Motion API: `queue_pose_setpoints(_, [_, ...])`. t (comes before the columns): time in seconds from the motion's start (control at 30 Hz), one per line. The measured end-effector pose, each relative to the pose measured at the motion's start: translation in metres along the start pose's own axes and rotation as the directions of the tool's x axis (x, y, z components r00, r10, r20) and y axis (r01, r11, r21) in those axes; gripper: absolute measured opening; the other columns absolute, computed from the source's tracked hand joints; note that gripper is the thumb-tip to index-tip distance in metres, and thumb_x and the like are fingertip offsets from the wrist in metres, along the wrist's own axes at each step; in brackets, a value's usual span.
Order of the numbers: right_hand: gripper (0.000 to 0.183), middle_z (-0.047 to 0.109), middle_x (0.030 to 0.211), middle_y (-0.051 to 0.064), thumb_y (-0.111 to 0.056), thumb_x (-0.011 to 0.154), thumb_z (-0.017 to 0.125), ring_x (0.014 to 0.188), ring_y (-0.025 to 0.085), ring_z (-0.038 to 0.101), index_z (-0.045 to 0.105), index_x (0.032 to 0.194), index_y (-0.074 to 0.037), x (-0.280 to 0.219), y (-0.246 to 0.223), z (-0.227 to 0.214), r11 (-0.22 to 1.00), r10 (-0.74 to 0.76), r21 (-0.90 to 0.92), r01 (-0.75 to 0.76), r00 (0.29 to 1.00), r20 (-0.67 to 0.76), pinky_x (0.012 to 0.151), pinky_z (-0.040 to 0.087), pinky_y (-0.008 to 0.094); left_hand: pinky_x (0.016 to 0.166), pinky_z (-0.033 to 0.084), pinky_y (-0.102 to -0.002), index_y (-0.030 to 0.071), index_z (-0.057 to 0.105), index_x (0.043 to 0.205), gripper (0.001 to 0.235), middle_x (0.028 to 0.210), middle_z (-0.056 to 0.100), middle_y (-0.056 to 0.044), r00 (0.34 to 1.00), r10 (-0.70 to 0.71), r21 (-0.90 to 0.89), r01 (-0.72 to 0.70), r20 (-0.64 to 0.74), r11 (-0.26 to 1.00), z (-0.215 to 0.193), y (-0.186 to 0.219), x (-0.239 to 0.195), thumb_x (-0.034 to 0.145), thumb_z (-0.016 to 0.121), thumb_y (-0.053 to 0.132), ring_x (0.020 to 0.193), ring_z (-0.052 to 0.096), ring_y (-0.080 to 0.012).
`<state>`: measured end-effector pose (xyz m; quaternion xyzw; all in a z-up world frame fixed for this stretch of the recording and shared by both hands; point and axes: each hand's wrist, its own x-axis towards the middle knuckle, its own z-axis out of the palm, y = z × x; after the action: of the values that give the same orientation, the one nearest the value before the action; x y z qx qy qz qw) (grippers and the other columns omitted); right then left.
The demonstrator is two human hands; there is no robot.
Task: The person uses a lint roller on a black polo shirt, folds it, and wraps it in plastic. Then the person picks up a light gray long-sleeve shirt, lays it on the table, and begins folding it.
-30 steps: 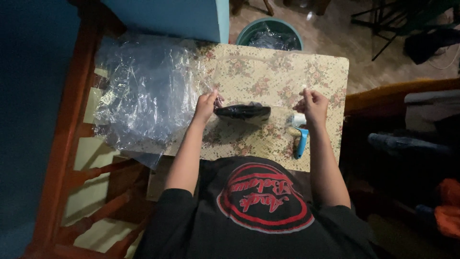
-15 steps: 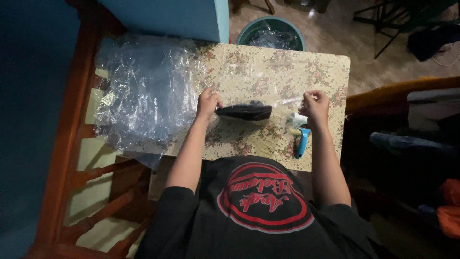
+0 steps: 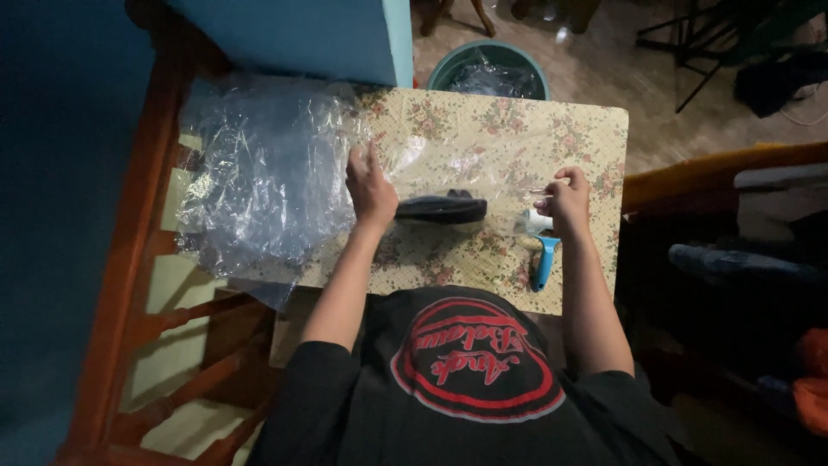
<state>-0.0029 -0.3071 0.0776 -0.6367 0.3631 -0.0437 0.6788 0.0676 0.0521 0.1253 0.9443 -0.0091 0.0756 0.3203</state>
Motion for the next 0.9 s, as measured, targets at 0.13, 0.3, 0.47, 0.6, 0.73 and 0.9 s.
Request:
queue_pose_setpoints(0.13, [0.016,0.062,0.073,0.013,-0.003,0.093,0.050,0.050,0.019,0.068,0.056,0.106,-0.010,0.005,0.001,-0.002,1.000,0.011,0.009,-0.011,0.999,0.033,0.041,0.061,0.028,0.100,0.043,-0.051,0.010,0.049,0.150,0.060,0.142,0.040,-0.026,0.760,0.619,0.298,-0.555,-0.198,0.776,0.041,-0.031,0.002,0.090,0.052,0.003,0.134,0.044,-0.0464])
queue_pose_setpoints(0.3, [0.019,0.067,0.084,0.019,-0.012,0.096,0.060,0.055,0.025,0.073,0.067,0.110,-0.002,-0.011,-0.022,0.001,0.999,0.031,0.019,-0.033,0.992,0.125,0.045,0.064,0.036,0.096,0.047,-0.045,0.016,0.073,0.115,0.074,0.112,0.075,-0.003,0.705,0.610,0.019,-0.660,0.363,0.751,0.023,-0.017,-0.020,0.078,0.066,0.081,0.104,0.071,-0.0262])
queue_pose_setpoints(0.47, [0.065,0.066,0.115,0.033,-0.011,0.080,0.085,0.097,0.041,0.068,0.059,0.133,0.014,-0.049,-0.067,-0.010,0.889,-0.107,-0.365,0.278,0.899,0.425,0.077,0.057,0.048,0.096,0.052,-0.047,0.021,0.063,0.130,0.075,0.123,0.068,-0.001,0.699,0.381,0.083,-0.531,0.605,0.843,0.032,-0.038,-0.019,0.068,0.086,0.057,0.115,0.068,-0.0284])
queue_pose_setpoints(0.6, [0.032,0.075,0.075,0.015,-0.030,0.090,0.079,0.084,0.038,0.073,0.079,0.109,-0.005,-0.051,-0.071,-0.024,0.590,-0.057,-0.706,0.390,0.893,0.446,0.083,0.051,0.045,0.095,0.052,-0.049,0.027,0.063,0.124,0.071,0.120,0.060,0.004,0.700,0.315,0.168,-0.528,0.641,0.832,0.062,-0.068,-0.014,0.061,0.090,0.046,0.125,0.059,-0.0289])
queue_pose_setpoints(0.73, [0.021,0.070,0.071,0.017,-0.026,0.091,0.078,0.071,0.032,0.066,0.079,0.094,-0.006,-0.034,-0.049,-0.034,0.670,-0.134,-0.640,0.377,0.908,0.396,0.072,0.048,0.043,0.097,0.053,-0.048,0.037,0.065,0.129,0.055,0.123,0.069,0.005,0.698,0.158,0.183,-0.387,0.698,0.904,0.060,-0.066,-0.015,0.077,0.081,0.034,0.122,0.066,-0.0244])
queue_pose_setpoints(0.9, [0.059,0.059,0.125,0.022,-0.029,0.100,0.080,0.125,0.035,0.057,0.050,0.147,-0.008,-0.032,-0.015,-0.042,0.880,-0.378,-0.246,0.406,0.913,0.154,0.099,0.049,0.049,0.093,0.056,-0.051,0.020,0.075,0.118,0.033,0.111,0.077,-0.011,0.699,0.144,-0.032,-0.170,0.700,0.985,0.029,-0.050,-0.019,0.086,0.078,0.028,0.109,0.071,-0.0365])
